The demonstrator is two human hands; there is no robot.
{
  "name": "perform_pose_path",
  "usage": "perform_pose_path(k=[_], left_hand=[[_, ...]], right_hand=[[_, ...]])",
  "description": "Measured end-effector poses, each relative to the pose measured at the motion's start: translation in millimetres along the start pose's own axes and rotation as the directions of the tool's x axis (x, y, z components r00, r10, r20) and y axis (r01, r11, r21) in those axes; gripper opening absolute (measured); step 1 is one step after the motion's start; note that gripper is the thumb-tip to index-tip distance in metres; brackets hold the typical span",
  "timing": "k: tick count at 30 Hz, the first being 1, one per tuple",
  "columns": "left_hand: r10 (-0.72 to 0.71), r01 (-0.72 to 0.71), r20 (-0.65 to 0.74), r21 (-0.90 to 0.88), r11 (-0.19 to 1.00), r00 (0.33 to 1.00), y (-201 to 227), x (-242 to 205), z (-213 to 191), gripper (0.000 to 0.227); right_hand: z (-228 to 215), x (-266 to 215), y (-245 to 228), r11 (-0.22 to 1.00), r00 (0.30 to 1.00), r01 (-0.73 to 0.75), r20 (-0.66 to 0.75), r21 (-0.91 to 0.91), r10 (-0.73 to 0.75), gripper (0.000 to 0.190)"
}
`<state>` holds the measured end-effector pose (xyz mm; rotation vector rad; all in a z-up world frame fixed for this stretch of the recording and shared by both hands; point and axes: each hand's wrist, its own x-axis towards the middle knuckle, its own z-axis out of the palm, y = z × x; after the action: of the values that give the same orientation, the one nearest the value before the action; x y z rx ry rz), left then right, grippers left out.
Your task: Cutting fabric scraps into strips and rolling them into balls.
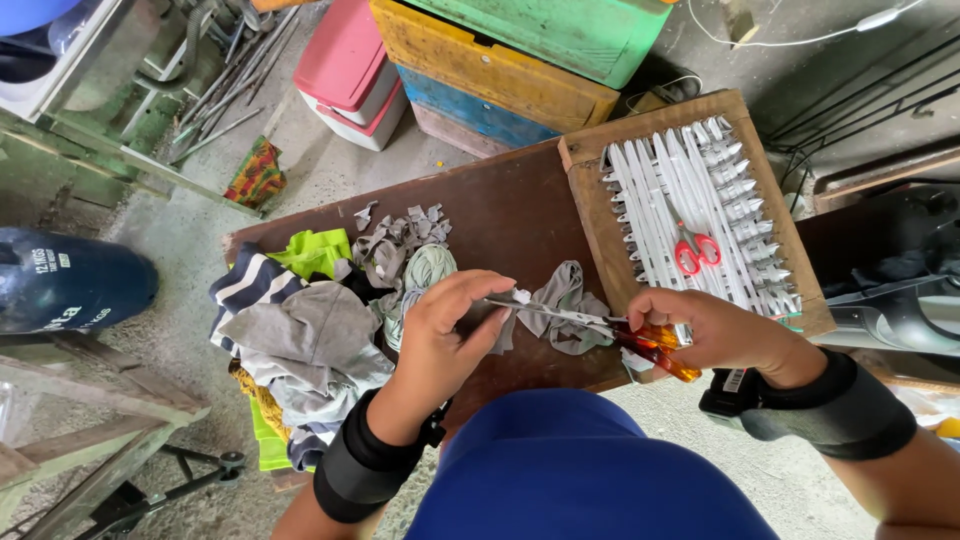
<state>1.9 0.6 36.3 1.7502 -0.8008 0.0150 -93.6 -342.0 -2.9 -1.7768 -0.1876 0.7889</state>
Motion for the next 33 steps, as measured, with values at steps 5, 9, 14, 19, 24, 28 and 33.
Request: perform_pose_path(k=[5, 9, 14, 19, 24, 28, 33], left_hand=[[-0.078, 0.08, 0.035, -0.042, 0.996, 0.996, 0.5, -2.7, -1.6, 0.034], [-0.066, 0.069, 0.05, -0.061, 0.996, 0.997, -5.0, -4.6, -3.3, 0.032], [0.007, 0.002, 0.08, -0.109, 0.994, 0.997, -4.3, -1.9, -10.2, 0.033], [-0.019, 0.053, 0.203, -0.165, 0.985, 0.979, -13.5, -7.4, -10.3, 0.028], [-0.034, 0.09, 0.254, -0.211, 0.973, 0.967, -16.4, -6.3, -9.5, 0.019], [-0.026, 0.093, 0.276, -0.229, 0.969, 0.961, -16.7, -4.4, -6.8, 0.017], [-0.014, 0.11, 0.324, -0.28, 0.954, 0.946, -19.7, -2.6, -6.2, 0.016]], right_hand=[[3.9, -1.1, 0.5, 0.996, 0.996, -0.091, -0.02, -0.012, 0.091, 0.047], [2.5, -3.5, 5.6, 0.996, 0.997, -0.072, -0.002, 0.056, 0.072, 0.043], [2.1, -6.0, 3.0, 0.985, 0.998, -0.049, 0.048, 0.163, 0.042, 0.042], [0.3, -7.2, 4.7, 0.977, 0.989, -0.121, 0.101, 0.178, 0.104, 0.052], [-0.5, -7.3, -6.4, 0.997, 0.994, -0.075, 0.081, -0.012, 0.075, 0.066], [0.6, -4.1, -11.2, 1.0, 0.997, -0.006, 0.081, -0.023, 0.008, 0.07], [-1.5, -0.7, -10.4, 0.995, 0.985, -0.088, 0.15, 0.039, 0.082, 0.074]])
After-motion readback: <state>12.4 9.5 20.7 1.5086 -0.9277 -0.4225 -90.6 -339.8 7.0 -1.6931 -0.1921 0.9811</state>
